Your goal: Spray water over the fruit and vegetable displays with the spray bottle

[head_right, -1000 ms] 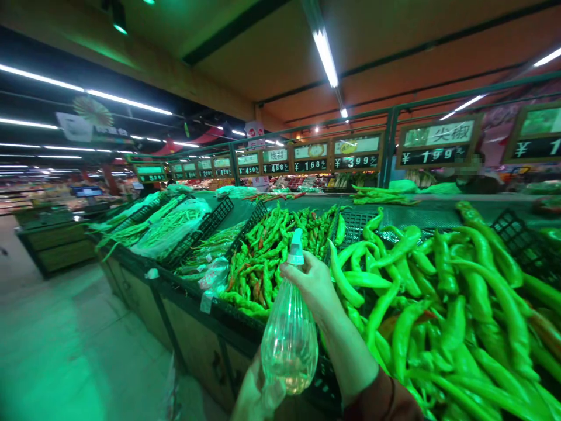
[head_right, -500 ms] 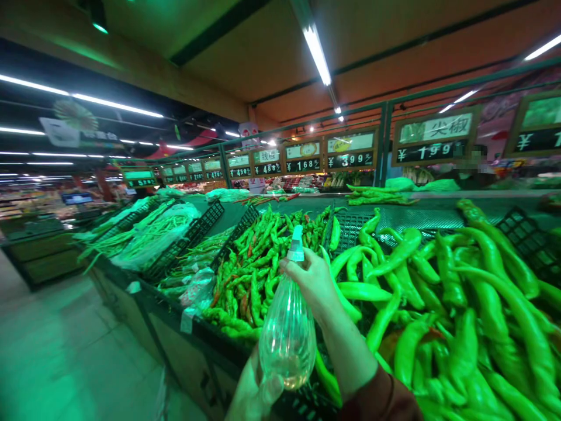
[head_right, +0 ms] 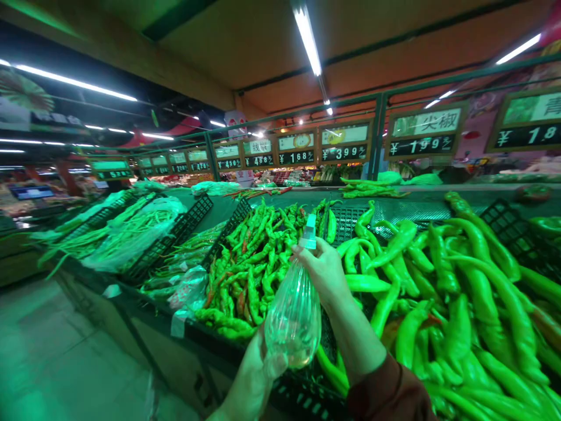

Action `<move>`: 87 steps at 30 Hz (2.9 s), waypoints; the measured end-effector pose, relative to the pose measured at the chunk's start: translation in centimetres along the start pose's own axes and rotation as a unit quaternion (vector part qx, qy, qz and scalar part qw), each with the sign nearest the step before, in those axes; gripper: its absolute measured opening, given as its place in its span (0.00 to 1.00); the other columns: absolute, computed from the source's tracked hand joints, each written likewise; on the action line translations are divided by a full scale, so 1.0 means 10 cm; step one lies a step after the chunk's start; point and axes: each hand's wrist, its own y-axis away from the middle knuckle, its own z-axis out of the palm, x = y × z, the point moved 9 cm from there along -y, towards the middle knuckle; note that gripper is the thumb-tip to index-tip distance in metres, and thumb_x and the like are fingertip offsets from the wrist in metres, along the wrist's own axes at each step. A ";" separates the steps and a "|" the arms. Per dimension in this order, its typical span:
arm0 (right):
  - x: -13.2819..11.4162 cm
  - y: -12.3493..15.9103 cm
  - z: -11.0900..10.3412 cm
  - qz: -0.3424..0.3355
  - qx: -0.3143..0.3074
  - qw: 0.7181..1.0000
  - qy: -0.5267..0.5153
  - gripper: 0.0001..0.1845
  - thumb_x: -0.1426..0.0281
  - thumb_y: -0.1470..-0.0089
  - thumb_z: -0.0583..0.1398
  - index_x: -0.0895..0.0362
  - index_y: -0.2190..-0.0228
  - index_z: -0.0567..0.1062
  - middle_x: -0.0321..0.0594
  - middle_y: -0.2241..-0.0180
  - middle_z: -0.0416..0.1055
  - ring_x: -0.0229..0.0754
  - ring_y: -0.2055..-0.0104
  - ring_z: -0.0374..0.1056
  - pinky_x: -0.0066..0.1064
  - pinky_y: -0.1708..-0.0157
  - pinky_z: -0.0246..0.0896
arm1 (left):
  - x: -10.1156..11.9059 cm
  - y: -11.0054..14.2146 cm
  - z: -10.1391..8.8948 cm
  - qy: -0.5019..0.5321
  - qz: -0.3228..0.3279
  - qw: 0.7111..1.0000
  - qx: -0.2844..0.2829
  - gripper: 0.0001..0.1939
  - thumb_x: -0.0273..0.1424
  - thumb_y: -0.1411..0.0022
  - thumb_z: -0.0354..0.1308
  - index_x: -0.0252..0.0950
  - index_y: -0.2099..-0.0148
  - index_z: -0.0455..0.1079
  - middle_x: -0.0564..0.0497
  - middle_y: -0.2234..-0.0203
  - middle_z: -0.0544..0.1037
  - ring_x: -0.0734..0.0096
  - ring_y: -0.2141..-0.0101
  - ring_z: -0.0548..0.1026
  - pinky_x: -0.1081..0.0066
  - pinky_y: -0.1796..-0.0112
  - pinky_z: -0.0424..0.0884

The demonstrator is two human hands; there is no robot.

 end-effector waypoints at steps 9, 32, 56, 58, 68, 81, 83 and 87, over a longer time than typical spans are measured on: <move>0.02 0.12 0.69 -0.007 -0.001 1.000 0.021 0.15 0.58 0.59 0.70 0.55 0.73 0.75 0.36 0.78 0.75 0.45 0.74 0.71 0.33 0.74 0.61 | 0.32 0.12 -0.59 0.004 -0.001 1.000 0.011 0.36 0.43 0.57 0.75 0.35 0.47 0.71 0.42 0.53 0.81 0.53 0.52 0.77 0.61 0.53 0.72; 0.19 0.40 2.02 -0.014 -0.086 0.996 0.027 0.14 0.61 0.60 0.69 0.54 0.71 0.74 0.33 0.75 0.74 0.43 0.71 0.72 0.34 0.67 0.63 | 0.73 0.47 -1.56 0.035 0.021 0.997 0.072 0.33 0.39 0.61 0.76 0.41 0.49 0.78 0.45 0.56 0.85 0.47 0.53 0.80 0.55 0.51 0.76; 0.28 0.48 1.91 0.003 -0.082 0.995 0.049 0.17 0.60 0.59 0.69 0.55 0.69 0.74 0.34 0.73 0.72 0.44 0.69 0.71 0.34 0.67 0.62 | 0.67 0.50 -1.52 -0.024 0.006 0.999 0.030 0.38 0.45 0.62 0.75 0.38 0.47 0.74 0.43 0.58 0.84 0.51 0.57 0.81 0.59 0.56 0.76; 0.30 0.47 1.82 -0.001 -0.068 0.996 0.050 0.16 0.60 0.60 0.69 0.55 0.70 0.75 0.33 0.74 0.72 0.42 0.71 0.70 0.34 0.67 0.62 | 0.63 0.48 -1.48 -0.029 -0.010 0.999 0.022 0.37 0.46 0.64 0.76 0.36 0.51 0.76 0.43 0.61 0.85 0.55 0.60 0.81 0.63 0.59 0.76; 0.16 0.61 1.29 0.000 0.018 0.997 0.079 0.18 0.57 0.57 0.70 0.56 0.70 0.75 0.36 0.73 0.75 0.46 0.69 0.72 0.33 0.68 0.62 | 0.43 0.36 -1.15 0.022 -0.036 0.997 -0.069 0.38 0.42 0.65 0.77 0.40 0.49 0.76 0.46 0.61 0.84 0.53 0.59 0.81 0.61 0.58 0.75; 0.11 0.69 0.87 0.008 0.075 0.991 0.113 0.22 0.54 0.57 0.70 0.56 0.67 0.76 0.41 0.72 0.79 0.51 0.66 0.75 0.35 0.68 0.66 | 0.36 0.37 -0.78 0.078 -0.081 0.986 -0.125 0.36 0.37 0.64 0.77 0.38 0.49 0.75 0.48 0.63 0.83 0.65 0.64 0.79 0.69 0.62 0.72; 0.10 0.70 0.85 0.008 0.077 0.990 0.114 0.22 0.54 0.57 0.70 0.56 0.67 0.76 0.41 0.73 0.79 0.51 0.66 0.75 0.35 0.68 0.66 | 0.34 0.38 -0.77 0.070 -0.086 0.985 -0.134 0.39 0.38 0.63 0.77 0.37 0.46 0.73 0.47 0.64 0.82 0.64 0.64 0.79 0.69 0.62 0.72; 0.13 0.69 0.86 0.004 0.079 0.991 0.111 0.22 0.53 0.59 0.71 0.56 0.68 0.77 0.41 0.73 0.79 0.52 0.67 0.75 0.37 0.67 0.66 | 0.35 0.40 -0.77 0.052 -0.085 0.985 -0.141 0.42 0.39 0.62 0.76 0.34 0.44 0.70 0.44 0.62 0.82 0.60 0.62 0.79 0.65 0.61 0.72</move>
